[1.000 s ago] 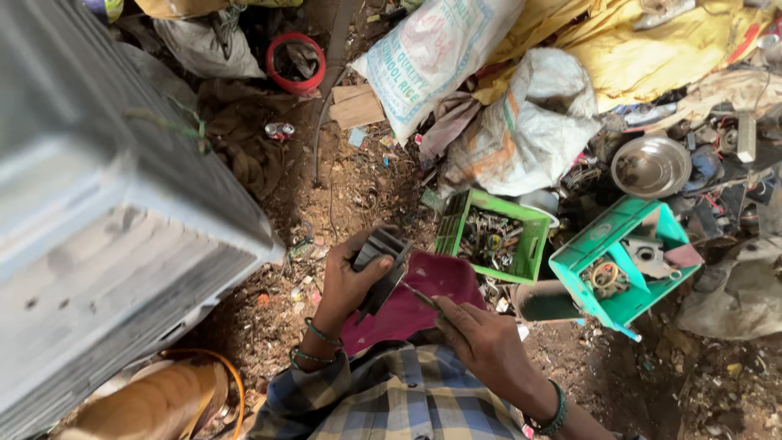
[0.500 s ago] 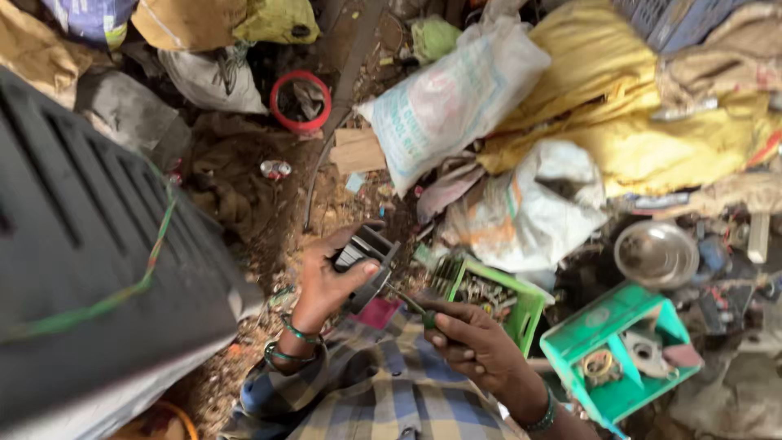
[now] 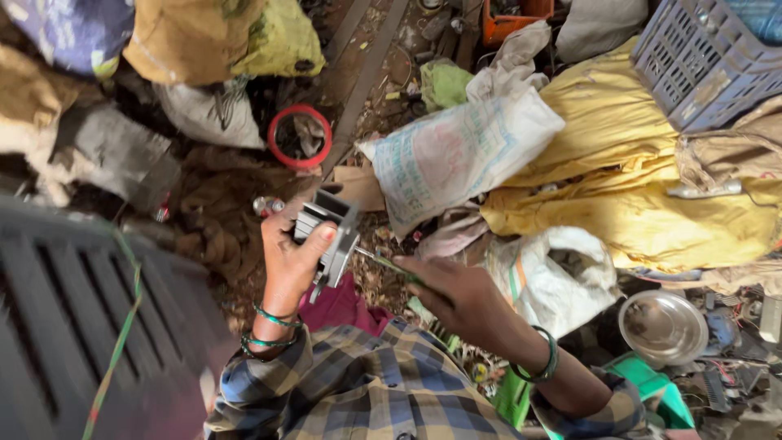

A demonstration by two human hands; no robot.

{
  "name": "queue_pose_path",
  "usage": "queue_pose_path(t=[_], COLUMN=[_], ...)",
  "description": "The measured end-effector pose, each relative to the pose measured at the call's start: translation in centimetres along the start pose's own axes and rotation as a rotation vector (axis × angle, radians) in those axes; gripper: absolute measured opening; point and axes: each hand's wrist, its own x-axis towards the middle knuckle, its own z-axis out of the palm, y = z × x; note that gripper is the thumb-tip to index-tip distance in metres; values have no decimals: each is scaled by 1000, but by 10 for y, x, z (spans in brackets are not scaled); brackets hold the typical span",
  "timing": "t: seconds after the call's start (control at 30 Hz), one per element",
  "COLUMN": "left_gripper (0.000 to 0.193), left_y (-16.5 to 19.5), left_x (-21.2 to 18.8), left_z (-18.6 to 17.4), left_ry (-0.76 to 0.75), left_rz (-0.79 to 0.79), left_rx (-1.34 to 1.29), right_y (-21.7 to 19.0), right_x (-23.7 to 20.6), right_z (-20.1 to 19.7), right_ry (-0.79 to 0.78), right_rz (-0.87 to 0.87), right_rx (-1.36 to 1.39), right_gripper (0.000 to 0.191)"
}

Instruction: The person sits on the ground holding a small metal component in one hand and uses a green-handled screwdriver to turn screws on it. They walk through the cluttered workshop while continuing to work on the part, at one point resting it on a cardboard box on the ground.

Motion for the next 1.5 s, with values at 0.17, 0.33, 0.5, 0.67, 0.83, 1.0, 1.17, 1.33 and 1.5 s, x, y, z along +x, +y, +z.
queue_pose_path(t=[0.17, 0.33, 0.5, 0.67, 0.83, 1.0, 1.17, 1.33, 1.5], left_gripper=[60, 55, 51, 50, 50, 52, 54, 53, 53], left_y=[-38, -56, -79, -106, -136, -182, -231, -260, -266], left_x=[103, 221, 307, 373, 435, 507, 613, 775, 869], left_z=[-17, -38, -44, -30, -21, -21, -5, 60, 111], left_ry=[6, -39, -87, -154, -113, -59, -17, -179, -343], left_rz=[38, -48, -106, -131, -223, -197, -190, -229, -237], left_rx=[-95, -34, -83, -276, -303, -259, -171, -230, -315], right_y=[73, 133, 168, 181, 208, 288, 390, 478, 519], right_x=[83, 200, 270, 317, 378, 441, 511, 588, 631], right_z=[-6, -1, -20, -52, -78, -91, -115, -183, -252], right_ry=[-41, -81, -73, -43, -111, -3, 95, 83, 172], right_rz=[681, 860, 744, 392, 199, 370, 903, 1071, 1001], right_rx=[1229, 1461, 1255, 318, -239, 486, 1710, 1690, 1379], right_gripper=[52, 46, 46, 44, 54, 50, 55, 46, 45])
